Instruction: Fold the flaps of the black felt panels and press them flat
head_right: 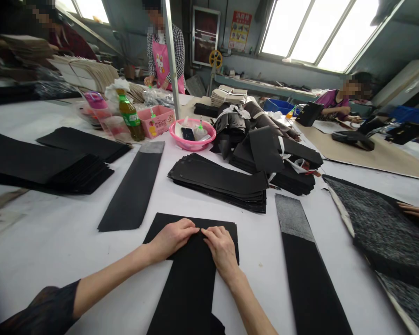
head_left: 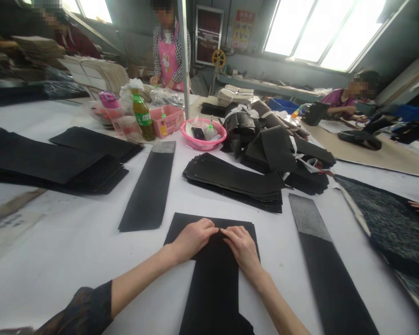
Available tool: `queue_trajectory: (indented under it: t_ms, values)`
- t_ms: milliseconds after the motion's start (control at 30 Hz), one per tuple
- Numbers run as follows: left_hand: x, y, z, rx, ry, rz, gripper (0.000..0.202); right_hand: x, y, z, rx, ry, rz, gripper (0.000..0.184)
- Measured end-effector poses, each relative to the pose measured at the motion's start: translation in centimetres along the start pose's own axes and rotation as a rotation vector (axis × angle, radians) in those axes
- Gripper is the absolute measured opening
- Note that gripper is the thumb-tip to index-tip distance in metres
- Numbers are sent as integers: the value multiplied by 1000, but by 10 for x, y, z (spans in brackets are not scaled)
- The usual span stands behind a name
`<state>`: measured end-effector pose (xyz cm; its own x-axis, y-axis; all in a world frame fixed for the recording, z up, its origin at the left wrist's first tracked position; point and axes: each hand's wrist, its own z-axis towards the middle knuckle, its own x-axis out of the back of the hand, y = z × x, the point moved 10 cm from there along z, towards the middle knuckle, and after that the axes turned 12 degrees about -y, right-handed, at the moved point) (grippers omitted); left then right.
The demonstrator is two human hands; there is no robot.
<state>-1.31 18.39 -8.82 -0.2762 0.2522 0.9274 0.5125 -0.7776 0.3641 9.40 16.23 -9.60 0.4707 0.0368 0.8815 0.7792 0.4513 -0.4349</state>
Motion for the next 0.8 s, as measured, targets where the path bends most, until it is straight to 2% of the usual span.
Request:
queue_trajectory:
  t_ms: [100,200,533,800]
  values:
    - [6,-14,-9,-9,70,-104,19,-2,3,3,1,-26,-15,26]
    - [7,-20,-13,-14,80,-60,16,-3,3,5,3,-52,-30,28]
    - [0,-6,-15,-154,52,217,18,-6,0,7,14,-116,-75,32]
    - [-1,-2,-16,-202,57,274,18,-9,-1,8,2,-158,-99,38]
